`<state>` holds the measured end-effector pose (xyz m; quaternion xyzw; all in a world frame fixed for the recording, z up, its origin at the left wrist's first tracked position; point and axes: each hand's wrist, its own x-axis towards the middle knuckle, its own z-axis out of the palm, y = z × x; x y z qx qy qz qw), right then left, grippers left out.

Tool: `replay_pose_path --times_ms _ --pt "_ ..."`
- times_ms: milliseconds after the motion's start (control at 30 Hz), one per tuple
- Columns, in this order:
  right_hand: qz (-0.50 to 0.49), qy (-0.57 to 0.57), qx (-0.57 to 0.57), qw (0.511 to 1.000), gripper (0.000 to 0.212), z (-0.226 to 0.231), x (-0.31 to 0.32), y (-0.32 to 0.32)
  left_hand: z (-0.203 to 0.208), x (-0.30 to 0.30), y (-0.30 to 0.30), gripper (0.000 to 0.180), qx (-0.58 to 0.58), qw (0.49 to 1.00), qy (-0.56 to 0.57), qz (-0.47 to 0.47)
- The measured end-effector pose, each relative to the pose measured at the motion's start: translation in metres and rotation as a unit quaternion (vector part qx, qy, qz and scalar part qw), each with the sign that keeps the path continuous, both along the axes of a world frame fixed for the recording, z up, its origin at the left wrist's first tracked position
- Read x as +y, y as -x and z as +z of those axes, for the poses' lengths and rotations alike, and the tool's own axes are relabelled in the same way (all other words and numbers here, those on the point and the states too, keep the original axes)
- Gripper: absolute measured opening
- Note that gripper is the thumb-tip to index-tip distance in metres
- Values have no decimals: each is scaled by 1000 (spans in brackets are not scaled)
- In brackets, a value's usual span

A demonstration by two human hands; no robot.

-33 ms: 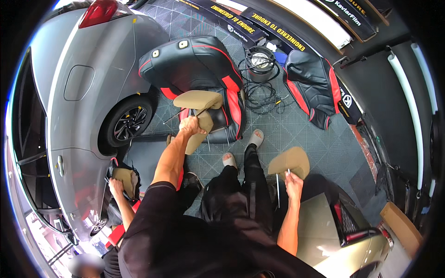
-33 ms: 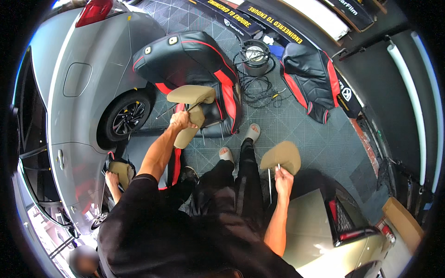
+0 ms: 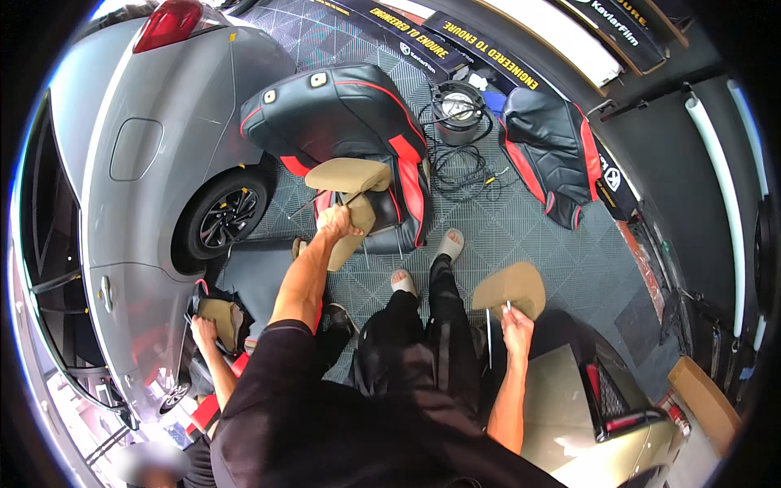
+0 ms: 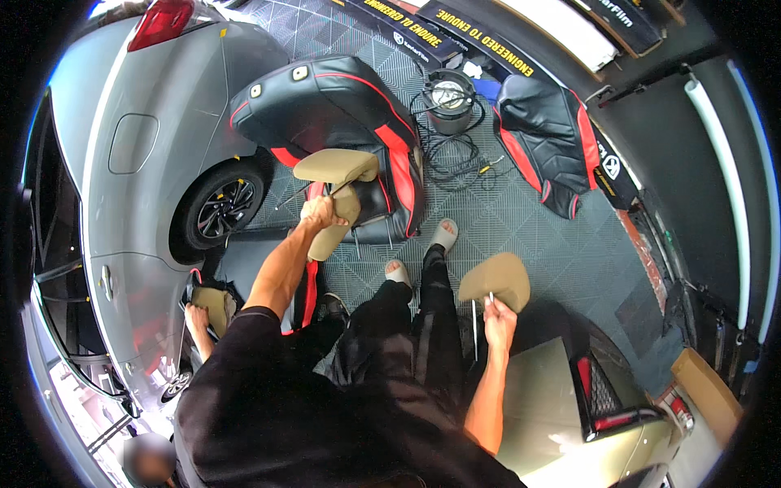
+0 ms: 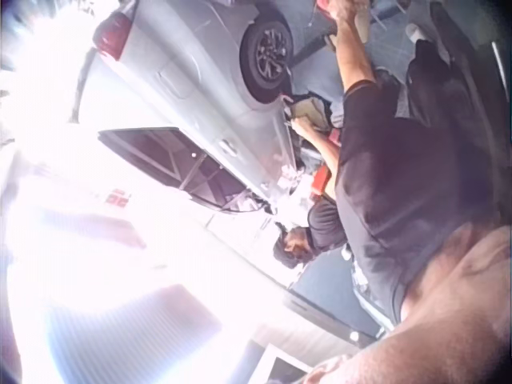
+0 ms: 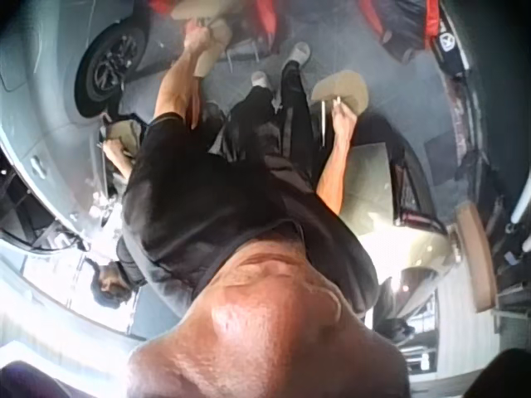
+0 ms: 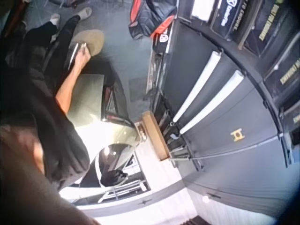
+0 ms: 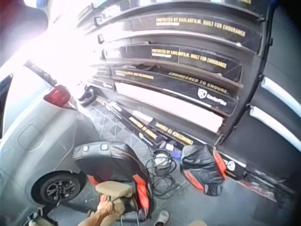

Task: The person installs black and red seat covers onto car seats. They place the covers over the headrests, pull the fabric over the cushions, and secure the covers using elastic straps and metal rods.

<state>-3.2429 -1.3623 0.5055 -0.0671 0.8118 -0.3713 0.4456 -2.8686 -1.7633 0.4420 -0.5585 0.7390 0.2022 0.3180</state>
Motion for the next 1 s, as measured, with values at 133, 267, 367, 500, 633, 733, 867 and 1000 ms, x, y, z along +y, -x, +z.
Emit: replay_pose_path --times_ms 133,267,367,500,633,733,867,1000 --pt "-9 -34 -20 999 24 -24 -21 15 -85 -30 14 95 9 997 63 -31" --pt "-10 -21 -31 999 25 -45 -36 11 -175 -44 19 79 48 992 112 -30" --pt "-31 7 -56 998 26 -61 -47 -3 -242 -49 19 72 66 987 115 -88" --pt "-1 2 -56 998 29 -85 -72 -25 -291 -59 37 49 -11 974 151 -172" --pt "-11 -10 -97 995 28 -95 -95 -60 -270 -61 63 76 -74 996 48 7" --pt "20 -35 -95 995 28 -99 -113 -89 -239 -56 65 53 -64 991 102 -51" --pt "47 -27 -112 992 29 -95 -139 -119 -210 -45 48 27 188 933 302 -50" --pt "50 -32 -142 988 29 -88 -163 -146 -190 -13 33 38 362 894 262 -38"
